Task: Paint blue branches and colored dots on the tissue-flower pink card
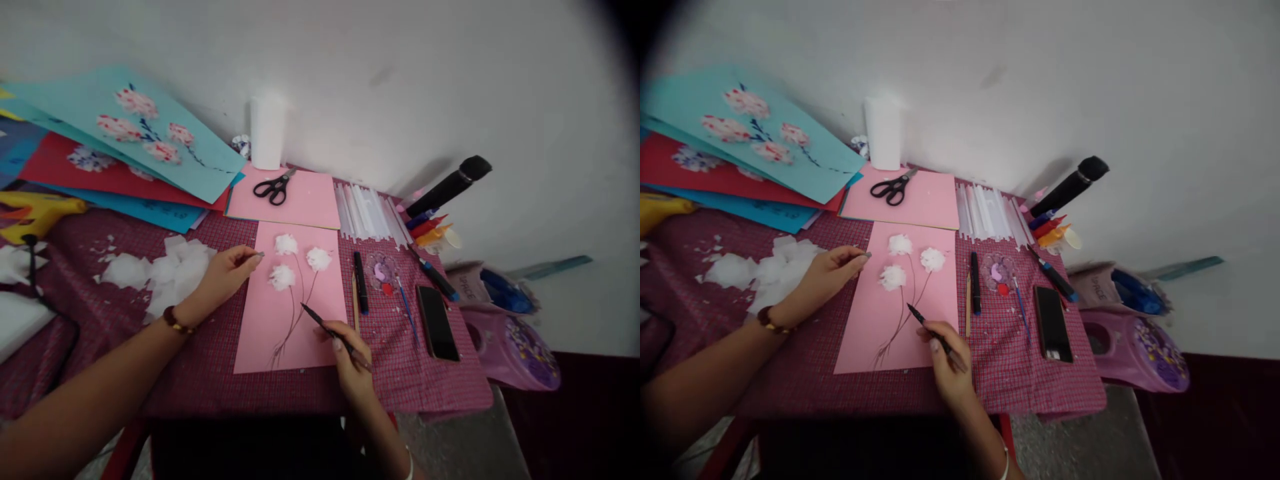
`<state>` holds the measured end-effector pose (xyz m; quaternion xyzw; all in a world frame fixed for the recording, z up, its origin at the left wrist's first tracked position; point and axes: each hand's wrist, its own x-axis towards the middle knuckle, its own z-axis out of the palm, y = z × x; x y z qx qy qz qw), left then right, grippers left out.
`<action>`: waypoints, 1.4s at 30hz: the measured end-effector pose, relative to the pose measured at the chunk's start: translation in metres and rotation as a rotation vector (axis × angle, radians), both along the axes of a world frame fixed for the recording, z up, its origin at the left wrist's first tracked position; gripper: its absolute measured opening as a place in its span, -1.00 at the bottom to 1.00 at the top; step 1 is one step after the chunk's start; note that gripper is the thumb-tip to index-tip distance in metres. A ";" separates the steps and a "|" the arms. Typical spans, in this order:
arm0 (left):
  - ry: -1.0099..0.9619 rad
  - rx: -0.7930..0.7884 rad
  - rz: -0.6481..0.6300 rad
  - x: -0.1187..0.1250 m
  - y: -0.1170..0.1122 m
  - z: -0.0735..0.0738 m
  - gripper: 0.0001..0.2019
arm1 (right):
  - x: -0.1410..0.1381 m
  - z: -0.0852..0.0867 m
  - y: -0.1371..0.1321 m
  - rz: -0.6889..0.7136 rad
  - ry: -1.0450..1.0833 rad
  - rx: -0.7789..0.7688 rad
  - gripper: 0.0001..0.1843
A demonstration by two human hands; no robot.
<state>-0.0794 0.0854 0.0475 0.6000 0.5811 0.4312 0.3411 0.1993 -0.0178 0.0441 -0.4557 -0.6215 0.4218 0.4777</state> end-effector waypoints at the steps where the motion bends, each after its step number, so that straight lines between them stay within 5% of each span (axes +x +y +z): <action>1: -0.015 -0.017 0.006 0.000 0.001 -0.001 -0.71 | 0.003 0.001 -0.002 0.062 -0.066 0.029 -0.71; 5: -0.043 -0.049 0.000 0.002 0.001 -0.001 -0.72 | 0.008 0.001 -0.007 0.184 -0.241 0.122 -0.67; 21: -0.023 -0.070 -0.030 0.003 0.001 -0.001 -0.68 | 0.002 0.000 -0.006 0.116 -0.334 0.203 -0.69; 36: 0.018 -0.028 -0.046 0.003 0.000 -0.002 -0.72 | 0.004 -0.003 -0.009 0.055 -0.255 0.082 -0.69; 42: 0.119 0.114 -0.312 0.013 -0.021 0.006 -0.84 | 0.003 0.000 -0.007 -0.066 0.020 -0.132 -0.81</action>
